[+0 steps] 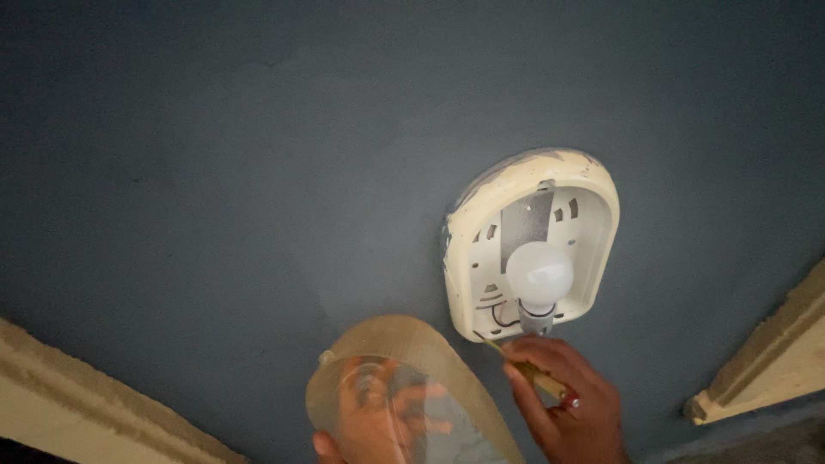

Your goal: The person positions a cover onto a wall light fixture and fastens it using a screwdriver.

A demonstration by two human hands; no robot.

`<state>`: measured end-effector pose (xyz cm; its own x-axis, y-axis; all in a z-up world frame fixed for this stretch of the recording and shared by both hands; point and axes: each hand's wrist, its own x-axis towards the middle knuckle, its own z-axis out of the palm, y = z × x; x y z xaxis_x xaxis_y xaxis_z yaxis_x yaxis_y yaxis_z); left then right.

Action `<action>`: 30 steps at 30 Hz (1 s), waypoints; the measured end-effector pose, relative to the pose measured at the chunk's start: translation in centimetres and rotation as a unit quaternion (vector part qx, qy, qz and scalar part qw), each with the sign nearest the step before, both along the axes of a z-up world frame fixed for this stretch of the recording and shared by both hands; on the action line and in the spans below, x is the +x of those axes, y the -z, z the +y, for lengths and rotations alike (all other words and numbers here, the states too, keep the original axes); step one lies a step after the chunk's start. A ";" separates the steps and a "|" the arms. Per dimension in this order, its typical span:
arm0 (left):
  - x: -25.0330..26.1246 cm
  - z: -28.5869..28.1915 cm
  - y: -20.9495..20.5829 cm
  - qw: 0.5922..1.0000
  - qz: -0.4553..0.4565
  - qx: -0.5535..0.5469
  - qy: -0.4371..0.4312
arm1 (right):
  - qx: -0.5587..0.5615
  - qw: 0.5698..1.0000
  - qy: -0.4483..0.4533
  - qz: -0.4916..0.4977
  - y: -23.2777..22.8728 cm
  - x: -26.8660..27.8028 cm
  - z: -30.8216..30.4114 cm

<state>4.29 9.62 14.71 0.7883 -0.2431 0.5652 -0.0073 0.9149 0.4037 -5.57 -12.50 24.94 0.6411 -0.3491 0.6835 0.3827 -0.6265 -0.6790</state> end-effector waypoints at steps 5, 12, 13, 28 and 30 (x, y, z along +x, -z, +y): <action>-0.1 0.1 0.0 1.000 -0.001 -0.002 -0.006 | 0.056 0.997 0.027 0.049 -0.1 0.0 0.1; -0.2 -0.1 -0.4 1.000 -0.003 0.011 -0.002 | 0.040 0.999 0.000 0.018 -0.1 0.3 0.1; 0.0 0.0 -0.6 1.000 -0.008 0.012 -0.004 | 0.053 0.998 0.024 0.038 -0.3 0.3 0.0; -1.1 0.3 -4.2 0.998 -0.022 0.037 -0.041 | 0.042 0.999 0.002 -0.024 -3.2 -0.2 -0.1; -1.5 0.4 -4.8 0.998 -0.028 0.042 -0.043 | 0.050 0.998 -0.038 -0.003 -2.9 -0.1 -0.9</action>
